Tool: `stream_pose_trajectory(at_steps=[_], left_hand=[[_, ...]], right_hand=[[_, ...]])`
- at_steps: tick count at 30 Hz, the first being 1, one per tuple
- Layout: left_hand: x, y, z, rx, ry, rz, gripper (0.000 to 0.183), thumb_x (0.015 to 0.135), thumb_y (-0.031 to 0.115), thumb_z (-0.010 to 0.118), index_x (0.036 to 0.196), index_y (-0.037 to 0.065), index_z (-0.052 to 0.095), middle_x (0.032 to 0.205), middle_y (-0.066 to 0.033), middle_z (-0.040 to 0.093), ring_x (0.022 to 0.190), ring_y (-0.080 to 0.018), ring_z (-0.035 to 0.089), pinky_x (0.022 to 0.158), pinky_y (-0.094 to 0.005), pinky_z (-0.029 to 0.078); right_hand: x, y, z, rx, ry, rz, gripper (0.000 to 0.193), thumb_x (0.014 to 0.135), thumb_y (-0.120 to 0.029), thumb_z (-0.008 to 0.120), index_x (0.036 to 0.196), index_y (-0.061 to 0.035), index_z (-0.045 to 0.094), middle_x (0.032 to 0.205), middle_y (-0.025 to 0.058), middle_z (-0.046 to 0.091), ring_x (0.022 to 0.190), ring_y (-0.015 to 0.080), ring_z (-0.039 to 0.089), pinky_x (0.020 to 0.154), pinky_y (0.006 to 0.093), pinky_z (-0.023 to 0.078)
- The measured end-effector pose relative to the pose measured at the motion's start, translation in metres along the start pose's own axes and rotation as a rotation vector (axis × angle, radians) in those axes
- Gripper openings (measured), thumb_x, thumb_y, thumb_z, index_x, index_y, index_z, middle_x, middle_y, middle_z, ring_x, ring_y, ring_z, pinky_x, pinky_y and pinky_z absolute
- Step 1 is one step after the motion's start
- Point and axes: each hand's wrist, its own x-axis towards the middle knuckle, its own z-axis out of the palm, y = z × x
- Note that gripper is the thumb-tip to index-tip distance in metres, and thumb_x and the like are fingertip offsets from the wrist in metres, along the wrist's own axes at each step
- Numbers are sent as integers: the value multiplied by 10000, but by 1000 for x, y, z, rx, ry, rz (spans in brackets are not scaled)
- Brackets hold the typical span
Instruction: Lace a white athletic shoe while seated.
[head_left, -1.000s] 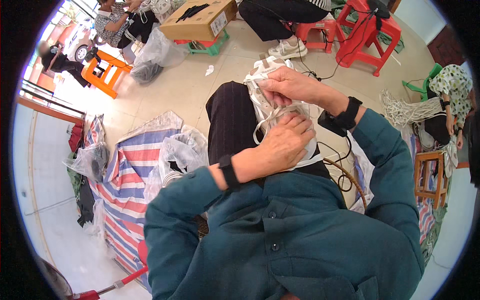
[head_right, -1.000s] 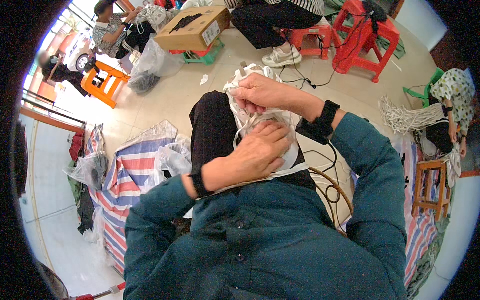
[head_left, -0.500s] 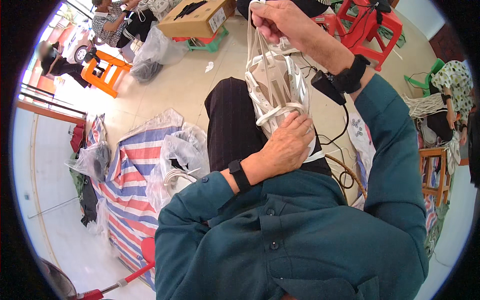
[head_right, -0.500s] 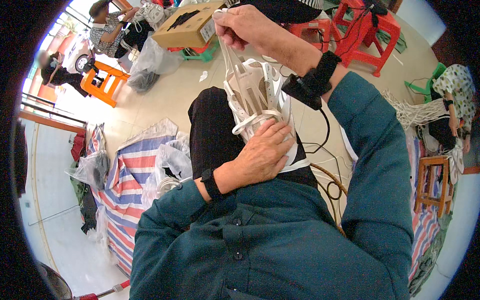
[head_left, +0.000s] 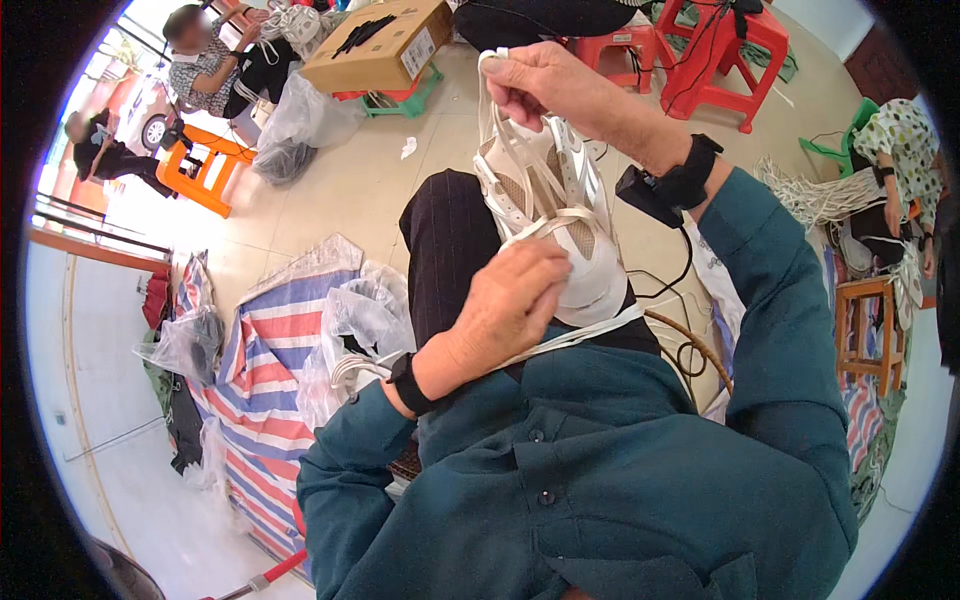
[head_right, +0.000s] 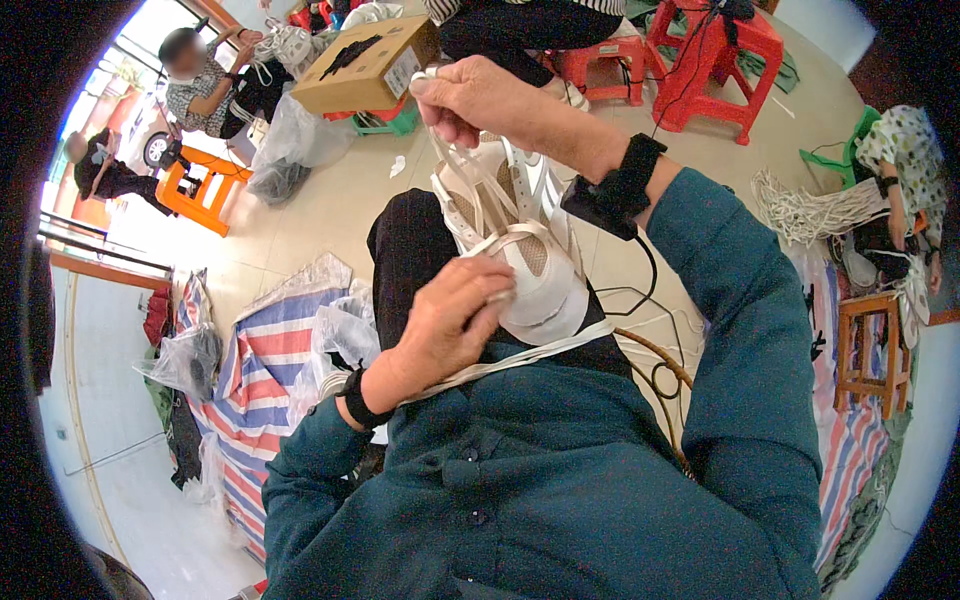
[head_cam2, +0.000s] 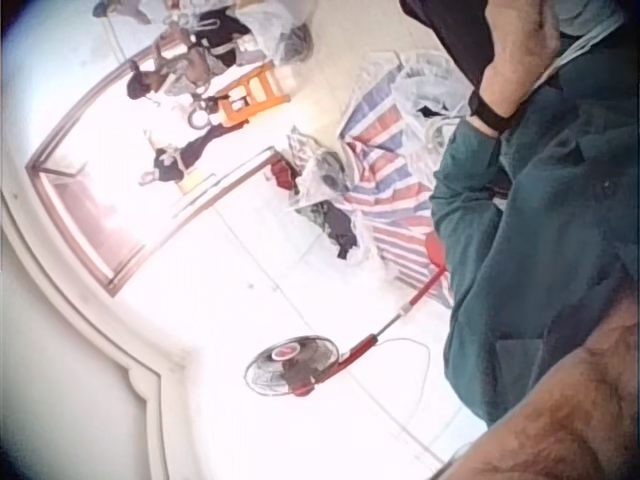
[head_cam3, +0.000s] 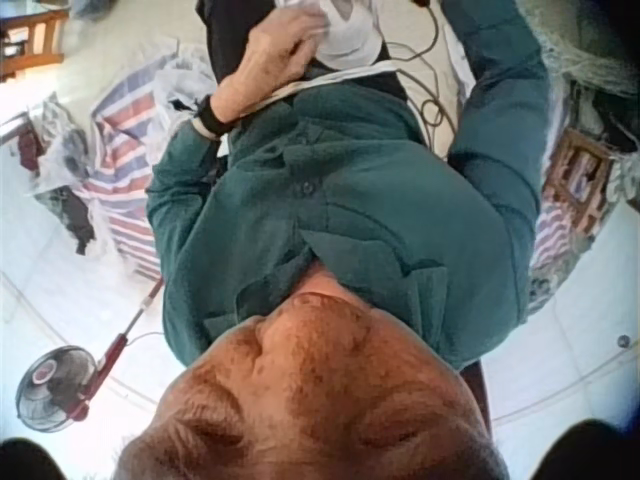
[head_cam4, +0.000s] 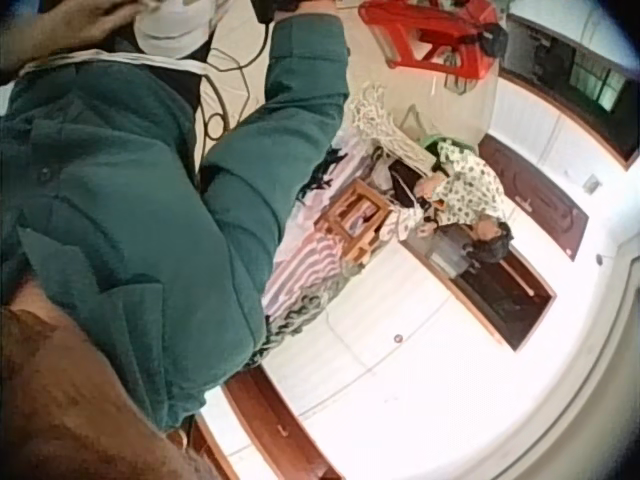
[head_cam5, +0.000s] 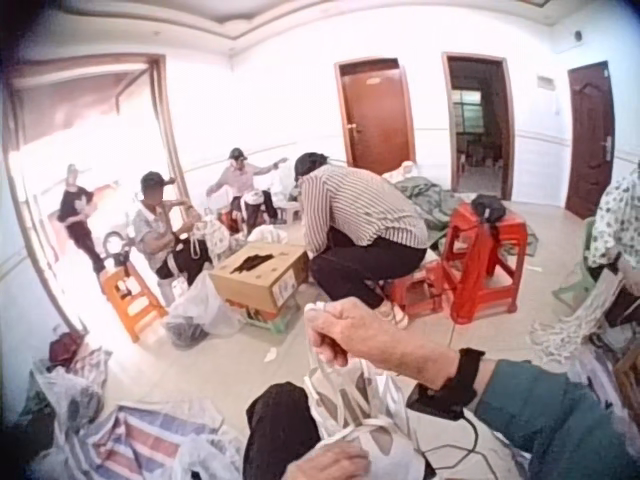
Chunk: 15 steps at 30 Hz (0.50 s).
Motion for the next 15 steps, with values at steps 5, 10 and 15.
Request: stream_pose_trajectory(at_steps=[5,10,15], left_hand=[[11,-3,18,40,45,48,173,773,-33,654,940,4,632,935,-141,661,887,-332,647,783,-389,529],[28,-32,-7,66,198,-324,140,804,-10,645,944,-3,654,806,-120,622,692,-184,622,647,-279,499],[36,-36,-13,82,-5,-266,208,795,9,622,998,4,667,879,-117,587,689,-202,601,630,-310,485]], right_hand=[[-7,-5,10,-53,-60,-24,407,1002,-342,504,717,-60,576,576,-3,540,478,71,492,447,223,394],[-16,-13,8,-101,-88,-70,399,999,-333,504,714,-62,573,578,-3,548,485,71,501,437,227,391],[-17,-8,9,-38,-75,-14,410,1008,-331,495,711,-59,570,594,-10,539,501,69,494,452,222,390]])
